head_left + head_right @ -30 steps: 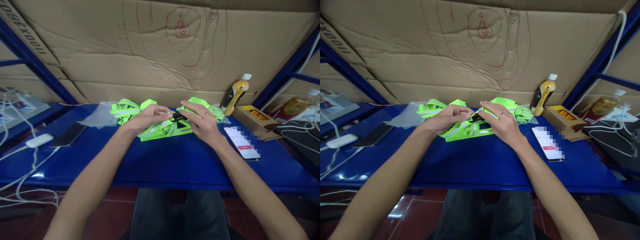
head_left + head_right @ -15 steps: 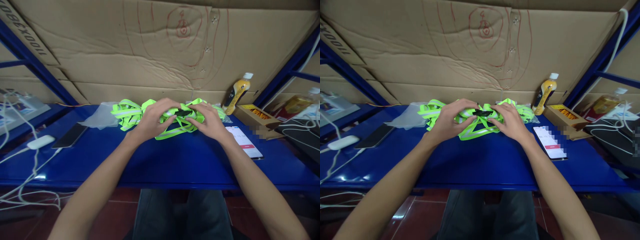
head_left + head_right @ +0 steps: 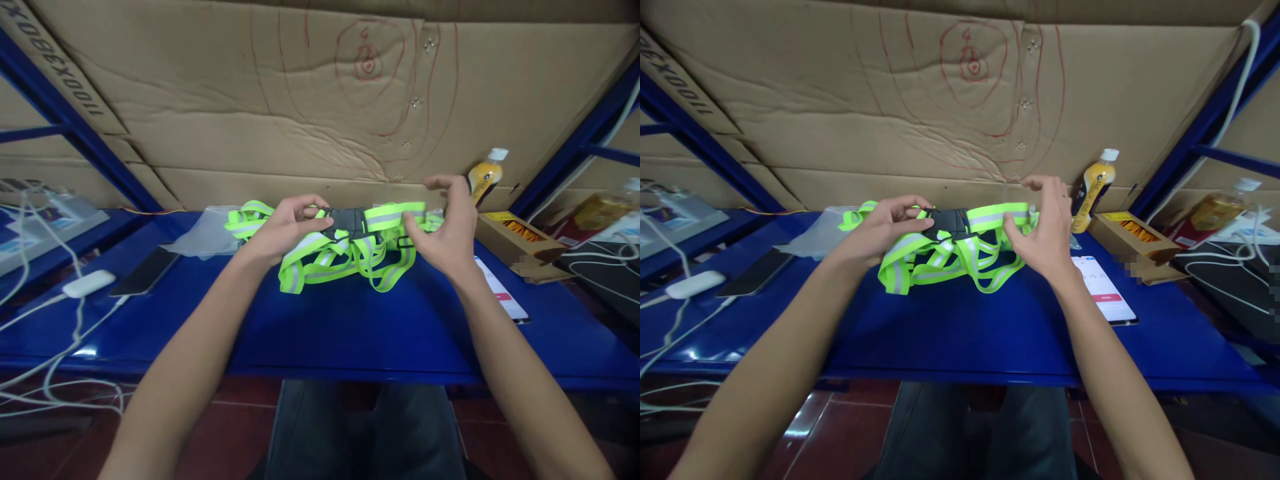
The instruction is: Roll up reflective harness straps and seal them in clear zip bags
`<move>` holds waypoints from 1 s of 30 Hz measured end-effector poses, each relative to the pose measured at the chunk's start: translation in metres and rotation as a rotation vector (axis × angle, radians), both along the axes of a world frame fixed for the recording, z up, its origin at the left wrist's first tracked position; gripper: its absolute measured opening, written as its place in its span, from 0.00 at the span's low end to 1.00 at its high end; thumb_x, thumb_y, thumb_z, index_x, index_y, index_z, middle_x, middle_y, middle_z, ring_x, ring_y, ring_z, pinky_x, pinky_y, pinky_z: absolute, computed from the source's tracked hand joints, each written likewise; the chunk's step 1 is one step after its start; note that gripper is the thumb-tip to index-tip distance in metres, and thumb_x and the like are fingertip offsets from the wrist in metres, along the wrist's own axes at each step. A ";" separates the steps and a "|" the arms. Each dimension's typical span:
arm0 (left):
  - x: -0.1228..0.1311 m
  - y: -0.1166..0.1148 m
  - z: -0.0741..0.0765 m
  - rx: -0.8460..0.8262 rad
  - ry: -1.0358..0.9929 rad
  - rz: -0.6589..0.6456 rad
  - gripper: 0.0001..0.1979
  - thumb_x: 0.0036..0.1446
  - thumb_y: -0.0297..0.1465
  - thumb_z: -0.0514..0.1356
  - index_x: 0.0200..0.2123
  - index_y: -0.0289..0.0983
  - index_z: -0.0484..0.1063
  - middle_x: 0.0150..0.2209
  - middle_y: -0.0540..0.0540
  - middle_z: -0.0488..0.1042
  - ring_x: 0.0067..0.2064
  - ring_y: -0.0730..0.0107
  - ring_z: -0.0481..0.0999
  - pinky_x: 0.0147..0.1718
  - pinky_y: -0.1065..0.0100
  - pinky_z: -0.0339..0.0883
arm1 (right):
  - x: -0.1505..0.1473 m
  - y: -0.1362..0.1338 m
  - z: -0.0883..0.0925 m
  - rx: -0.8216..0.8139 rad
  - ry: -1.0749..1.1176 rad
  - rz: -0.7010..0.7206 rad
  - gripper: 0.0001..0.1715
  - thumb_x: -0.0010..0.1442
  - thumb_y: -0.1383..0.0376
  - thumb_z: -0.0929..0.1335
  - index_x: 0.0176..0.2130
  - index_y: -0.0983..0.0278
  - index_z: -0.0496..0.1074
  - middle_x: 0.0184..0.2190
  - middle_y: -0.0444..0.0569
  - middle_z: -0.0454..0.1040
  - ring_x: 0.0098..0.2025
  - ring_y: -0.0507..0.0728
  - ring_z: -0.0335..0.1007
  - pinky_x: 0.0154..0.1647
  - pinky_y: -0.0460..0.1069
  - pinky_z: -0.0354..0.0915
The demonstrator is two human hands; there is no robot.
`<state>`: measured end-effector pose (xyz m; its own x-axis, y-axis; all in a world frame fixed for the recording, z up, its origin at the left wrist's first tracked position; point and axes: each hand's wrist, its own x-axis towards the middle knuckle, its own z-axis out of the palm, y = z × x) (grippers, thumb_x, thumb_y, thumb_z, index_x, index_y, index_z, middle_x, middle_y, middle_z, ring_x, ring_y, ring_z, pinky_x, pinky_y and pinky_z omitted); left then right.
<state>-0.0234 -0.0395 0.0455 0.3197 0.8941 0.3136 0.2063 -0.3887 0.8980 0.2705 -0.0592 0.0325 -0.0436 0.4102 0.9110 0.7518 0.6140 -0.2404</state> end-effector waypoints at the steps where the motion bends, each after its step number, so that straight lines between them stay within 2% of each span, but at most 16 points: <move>1: 0.001 -0.002 0.000 0.128 0.038 0.009 0.16 0.55 0.40 0.71 0.40 0.38 0.72 0.33 0.49 0.76 0.32 0.68 0.75 0.32 0.69 0.67 | -0.001 -0.002 0.003 -0.030 -0.024 0.069 0.26 0.59 0.58 0.75 0.54 0.61 0.72 0.54 0.59 0.77 0.57 0.70 0.74 0.59 0.68 0.68; 3: 0.004 -0.008 0.000 0.430 0.160 0.029 0.12 0.62 0.38 0.69 0.43 0.38 0.74 0.39 0.47 0.79 0.40 0.66 0.79 0.41 0.67 0.71 | -0.005 -0.008 0.007 -0.134 -0.101 0.218 0.29 0.59 0.55 0.76 0.57 0.59 0.73 0.57 0.56 0.79 0.59 0.68 0.76 0.61 0.64 0.70; 6: 0.013 -0.014 -0.004 0.763 0.289 0.017 0.07 0.70 0.35 0.63 0.46 0.39 0.76 0.45 0.44 0.82 0.47 0.61 0.81 0.51 0.62 0.72 | -0.012 -0.012 0.005 -0.305 -0.272 0.353 0.22 0.65 0.55 0.74 0.56 0.59 0.77 0.53 0.52 0.83 0.54 0.65 0.81 0.58 0.59 0.73; 9: 0.020 -0.016 -0.008 0.932 0.340 0.030 0.08 0.73 0.34 0.59 0.48 0.39 0.77 0.48 0.42 0.83 0.56 0.56 0.80 0.59 0.55 0.71 | -0.014 -0.010 -0.003 -0.321 -0.375 0.360 0.16 0.72 0.58 0.68 0.53 0.60 0.80 0.48 0.51 0.86 0.48 0.63 0.83 0.52 0.57 0.75; 11: 0.022 -0.016 -0.009 0.979 0.391 0.077 0.11 0.72 0.37 0.61 0.52 0.40 0.77 0.53 0.40 0.82 0.63 0.51 0.75 0.64 0.49 0.67 | -0.013 -0.006 -0.009 -0.237 -0.379 0.303 0.18 0.74 0.61 0.65 0.56 0.59 0.80 0.52 0.53 0.85 0.51 0.64 0.83 0.54 0.60 0.75; 13: 0.023 -0.018 -0.009 0.966 0.411 0.107 0.19 0.71 0.41 0.61 0.59 0.38 0.74 0.59 0.37 0.79 0.65 0.49 0.73 0.66 0.48 0.65 | -0.012 -0.003 -0.012 -0.124 -0.364 0.214 0.22 0.74 0.64 0.64 0.61 0.58 0.78 0.60 0.54 0.81 0.57 0.67 0.80 0.59 0.65 0.72; 15: 0.027 -0.023 -0.007 0.895 0.388 0.133 0.22 0.73 0.42 0.58 0.62 0.36 0.72 0.61 0.35 0.77 0.63 0.50 0.75 0.64 0.51 0.67 | -0.012 0.000 -0.013 -0.032 -0.337 0.128 0.25 0.73 0.66 0.63 0.64 0.54 0.76 0.65 0.54 0.76 0.62 0.69 0.76 0.63 0.71 0.68; 17: 0.031 -0.028 -0.005 0.786 0.324 0.201 0.19 0.74 0.42 0.57 0.58 0.35 0.75 0.56 0.36 0.80 0.56 0.54 0.79 0.58 0.55 0.70 | -0.016 0.001 -0.015 0.020 -0.311 0.092 0.26 0.74 0.64 0.64 0.66 0.49 0.74 0.68 0.50 0.74 0.66 0.72 0.72 0.66 0.76 0.64; 19: 0.035 -0.032 -0.002 0.644 0.219 0.259 0.17 0.71 0.43 0.61 0.52 0.36 0.77 0.48 0.39 0.81 0.48 0.58 0.79 0.50 0.60 0.72 | -0.020 0.001 -0.017 0.038 -0.297 0.097 0.25 0.75 0.61 0.64 0.67 0.45 0.72 0.69 0.47 0.72 0.69 0.72 0.69 0.67 0.78 0.62; 21: 0.035 -0.032 0.002 0.473 0.128 0.199 0.17 0.67 0.44 0.64 0.44 0.35 0.78 0.40 0.43 0.80 0.40 0.63 0.77 0.41 0.64 0.71 | -0.025 0.000 -0.019 0.052 -0.283 0.112 0.25 0.75 0.60 0.63 0.67 0.44 0.72 0.69 0.45 0.72 0.70 0.72 0.68 0.68 0.77 0.61; 23: 0.030 -0.029 0.006 0.305 0.088 0.045 0.19 0.67 0.47 0.65 0.36 0.35 0.76 0.33 0.46 0.76 0.34 0.67 0.73 0.33 0.67 0.66 | -0.029 -0.002 -0.020 0.072 -0.275 0.126 0.25 0.75 0.60 0.63 0.67 0.44 0.72 0.69 0.46 0.72 0.70 0.72 0.68 0.69 0.76 0.61; 25: 0.023 -0.025 0.008 0.199 0.062 -0.077 0.22 0.66 0.49 0.65 0.33 0.35 0.75 0.31 0.47 0.74 0.32 0.68 0.70 0.31 0.67 0.64 | -0.032 -0.006 -0.018 0.070 -0.299 0.171 0.27 0.74 0.61 0.64 0.68 0.46 0.70 0.70 0.48 0.71 0.71 0.72 0.67 0.70 0.75 0.62; 27: 0.015 -0.019 0.008 0.222 0.053 -0.067 0.21 0.65 0.49 0.66 0.36 0.35 0.76 0.33 0.47 0.75 0.34 0.67 0.72 0.33 0.67 0.65 | -0.034 -0.010 -0.014 0.000 -0.345 0.251 0.32 0.72 0.57 0.67 0.72 0.50 0.65 0.72 0.51 0.68 0.72 0.71 0.66 0.71 0.72 0.63; 29: 0.009 -0.015 0.007 0.364 0.137 0.025 0.19 0.66 0.47 0.66 0.37 0.35 0.77 0.34 0.47 0.77 0.36 0.64 0.74 0.37 0.66 0.67 | -0.036 -0.013 -0.009 -0.094 -0.342 0.307 0.41 0.69 0.53 0.71 0.74 0.55 0.61 0.72 0.56 0.67 0.71 0.70 0.67 0.70 0.69 0.66; 30: 0.007 -0.013 0.006 0.461 0.208 0.062 0.17 0.67 0.45 0.66 0.38 0.36 0.77 0.35 0.47 0.78 0.36 0.64 0.75 0.38 0.65 0.67 | -0.035 -0.013 -0.008 -0.131 -0.323 0.316 0.41 0.68 0.52 0.71 0.74 0.57 0.61 0.70 0.57 0.70 0.69 0.70 0.70 0.68 0.67 0.68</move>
<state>-0.0164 -0.0528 0.0517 0.3677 0.6974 0.6152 0.3979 -0.7159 0.5738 0.2351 -0.0726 0.0245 -0.4574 0.4417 0.7718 0.5822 0.8048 -0.1155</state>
